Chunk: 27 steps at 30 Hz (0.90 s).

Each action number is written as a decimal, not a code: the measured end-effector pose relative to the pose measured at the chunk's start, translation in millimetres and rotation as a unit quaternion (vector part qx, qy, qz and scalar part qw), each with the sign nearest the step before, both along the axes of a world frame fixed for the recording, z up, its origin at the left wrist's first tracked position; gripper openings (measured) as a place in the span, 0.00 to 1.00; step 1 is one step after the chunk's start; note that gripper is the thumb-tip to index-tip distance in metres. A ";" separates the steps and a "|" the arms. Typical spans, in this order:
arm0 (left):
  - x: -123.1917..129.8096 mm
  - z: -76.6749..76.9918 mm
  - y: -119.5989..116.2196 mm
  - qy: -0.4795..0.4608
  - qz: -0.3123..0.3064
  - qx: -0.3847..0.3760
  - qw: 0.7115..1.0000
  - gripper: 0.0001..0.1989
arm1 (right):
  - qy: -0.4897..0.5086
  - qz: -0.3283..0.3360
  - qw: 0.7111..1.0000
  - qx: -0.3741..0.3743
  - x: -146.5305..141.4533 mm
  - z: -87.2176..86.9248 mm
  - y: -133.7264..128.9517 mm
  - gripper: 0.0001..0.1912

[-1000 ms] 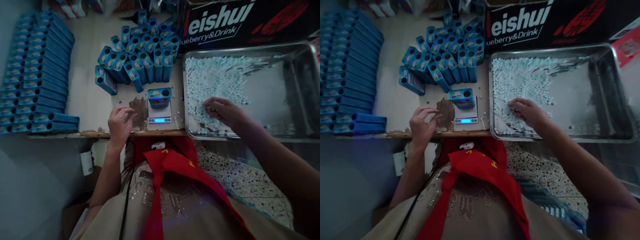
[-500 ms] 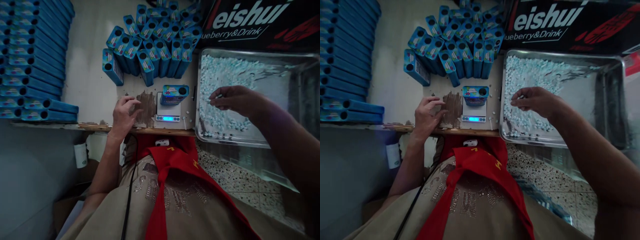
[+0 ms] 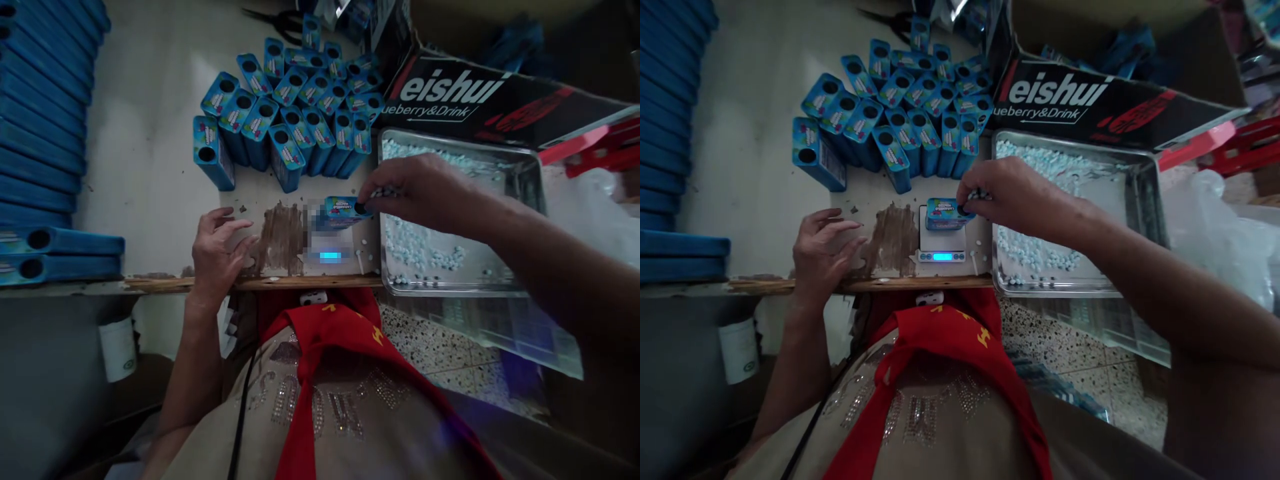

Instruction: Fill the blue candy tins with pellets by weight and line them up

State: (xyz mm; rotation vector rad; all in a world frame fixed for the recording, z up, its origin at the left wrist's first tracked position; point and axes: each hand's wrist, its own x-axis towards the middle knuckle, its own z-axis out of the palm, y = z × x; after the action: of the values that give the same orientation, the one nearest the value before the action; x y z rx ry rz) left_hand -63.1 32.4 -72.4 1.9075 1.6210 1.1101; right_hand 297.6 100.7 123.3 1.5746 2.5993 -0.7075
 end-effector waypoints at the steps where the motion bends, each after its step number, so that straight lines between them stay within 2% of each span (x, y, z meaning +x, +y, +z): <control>1: -1.7 -1.8 -0.5 -0.004 0.002 -0.001 1.000 0.20 | -0.004 0.011 1.000 0.014 -0.3 -2.9 -0.8 0.13; 4: -5.8 -8.3 -0.2 -0.012 -0.004 -0.003 1.000 0.15 | -0.015 0.028 0.998 0.049 0.4 -9.6 -4.2 0.14; 7: -6.7 -12.3 0.9 -0.014 -0.014 0.014 1.000 0.14 | -0.022 0.031 0.998 0.050 -0.9 -9.2 -7.6 0.16; 15: -1.1 -8.2 -1.2 0.002 -0.011 0.037 0.999 0.10 | -0.026 0.018 0.999 0.036 -8.6 -5.6 -4.5 0.14; 19: 0.1 2.2 -3.2 -0.010 0.001 0.051 0.999 0.07 | -0.008 -0.036 0.998 0.055 -0.1 -4.6 -5.8 0.09; 22: 6.2 15.0 -1.7 -0.004 0.011 0.035 0.999 0.04 | 0.025 -0.076 0.995 0.053 11.3 -3.7 -7.0 0.07; 25: 22.2 26.5 4.3 0.003 0.002 0.061 0.998 0.03 | 0.094 -0.091 0.990 0.054 19.3 -7.4 -4.3 0.02; 27: 37.0 31.7 9.2 -0.003 -0.022 0.104 0.994 0.04 | 0.139 -0.092 0.985 0.054 19.4 -11.7 -1.9 0.04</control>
State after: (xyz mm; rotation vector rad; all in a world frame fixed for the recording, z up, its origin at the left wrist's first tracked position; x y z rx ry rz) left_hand -26.1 41.7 -40.8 2.0553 1.5030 1.3091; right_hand 317.0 98.8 111.6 1.8920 2.7487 -0.8716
